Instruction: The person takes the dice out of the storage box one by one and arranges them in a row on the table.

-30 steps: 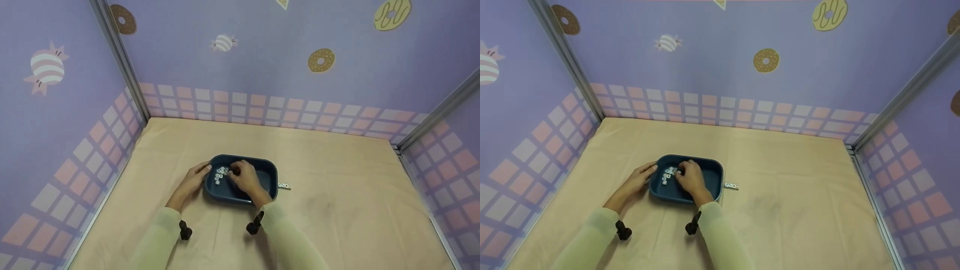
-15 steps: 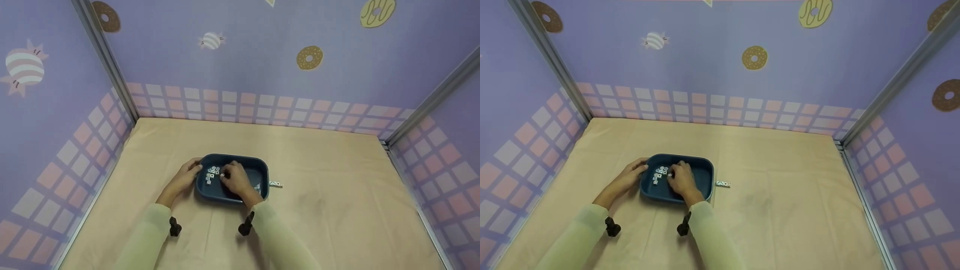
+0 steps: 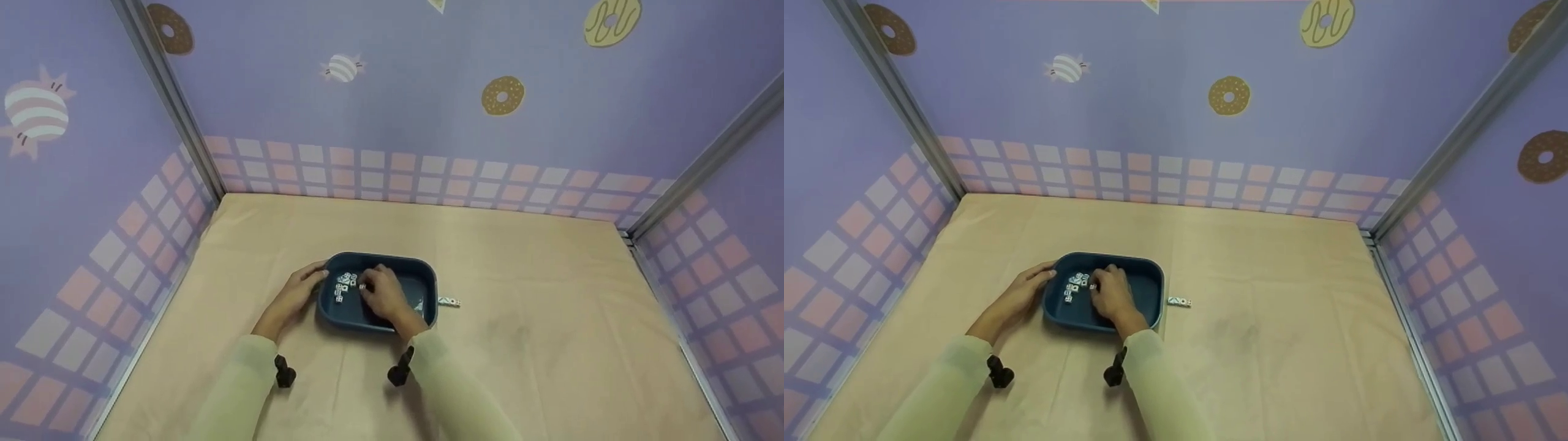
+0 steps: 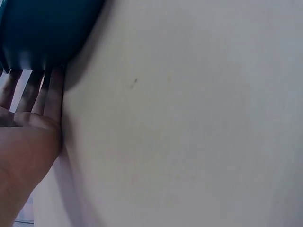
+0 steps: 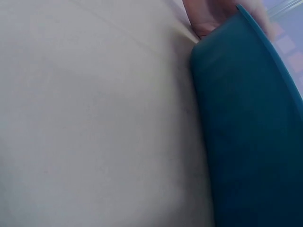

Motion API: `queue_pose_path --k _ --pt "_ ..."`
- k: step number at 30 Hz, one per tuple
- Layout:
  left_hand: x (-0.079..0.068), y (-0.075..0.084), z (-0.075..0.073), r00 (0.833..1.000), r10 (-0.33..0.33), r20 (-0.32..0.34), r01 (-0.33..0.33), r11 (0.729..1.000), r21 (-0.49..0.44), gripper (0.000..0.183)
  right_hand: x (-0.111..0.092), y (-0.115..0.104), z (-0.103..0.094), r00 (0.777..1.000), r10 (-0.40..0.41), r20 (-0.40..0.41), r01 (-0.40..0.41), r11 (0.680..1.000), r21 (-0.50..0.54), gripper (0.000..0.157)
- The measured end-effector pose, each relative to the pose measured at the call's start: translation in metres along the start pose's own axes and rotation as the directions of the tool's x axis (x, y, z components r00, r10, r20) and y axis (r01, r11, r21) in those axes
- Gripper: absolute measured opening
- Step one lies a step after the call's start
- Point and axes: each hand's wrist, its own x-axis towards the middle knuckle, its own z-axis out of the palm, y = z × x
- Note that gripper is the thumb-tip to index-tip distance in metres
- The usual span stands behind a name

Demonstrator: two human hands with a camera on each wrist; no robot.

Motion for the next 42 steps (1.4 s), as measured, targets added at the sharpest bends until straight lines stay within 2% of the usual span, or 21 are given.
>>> queue_pose_path --k 6,12,16,21,25,30,33,37,42 --pt "0.0 -0.002 0.0 0.999 0.037 -0.002 -0.037 0.998 -0.05 0.045 0.001 -0.003 -0.002 1.0 -0.016 -0.011 0.016 1.0 0.009 0.009" --pt "0.001 -0.005 0.0 0.997 0.073 -0.011 -0.073 0.997 0.011 0.046 0.001 -0.008 -0.014 0.989 -0.08 -0.121 0.089 0.993 0.073 0.009" --pt "0.003 -0.008 0.0 0.997 0.079 -0.01 -0.079 0.997 0.016 0.048 -0.007 -0.011 -0.038 0.985 -0.136 -0.11 0.15 0.979 0.135 0.014" --pt "0.003 -0.01 0.001 0.998 0.065 -0.007 -0.065 0.998 -0.006 0.049 -0.028 -0.006 -0.081 0.98 -0.189 -0.063 0.198 0.963 0.185 0.011" --pt "0.003 -0.009 0.0 0.999 0.054 -0.002 -0.054 0.998 -0.029 0.051 -0.046 0.013 -0.118 0.972 -0.215 -0.094 0.229 0.954 0.191 0.009" --pt "-0.002 -0.007 -0.005 1.0 0.027 -0.003 -0.028 0.999 -0.047 0.051 -0.065 0.051 -0.148 0.975 -0.15 -0.163 0.174 0.974 0.145 0.012" --pt "-0.004 -0.005 -0.004 1.0 0.001 -0.015 -0.002 0.998 -0.06 0.051 -0.077 0.079 -0.154 0.981 -0.096 -0.167 0.116 0.987 0.113 0.013" --pt "-0.003 -0.002 0.001 0.999 -0.023 -0.03 0.021 0.998 -0.059 0.051 -0.093 0.111 -0.152 0.988 -0.024 -0.152 0.038 0.995 0.095 0.011" --pt "-0.003 -0.002 0.004 1.0 0.0 -0.029 -0.001 0.999 -0.035 0.051 -0.104 0.133 -0.142 0.984 0.074 -0.163 -0.051 0.988 0.144 0.013"
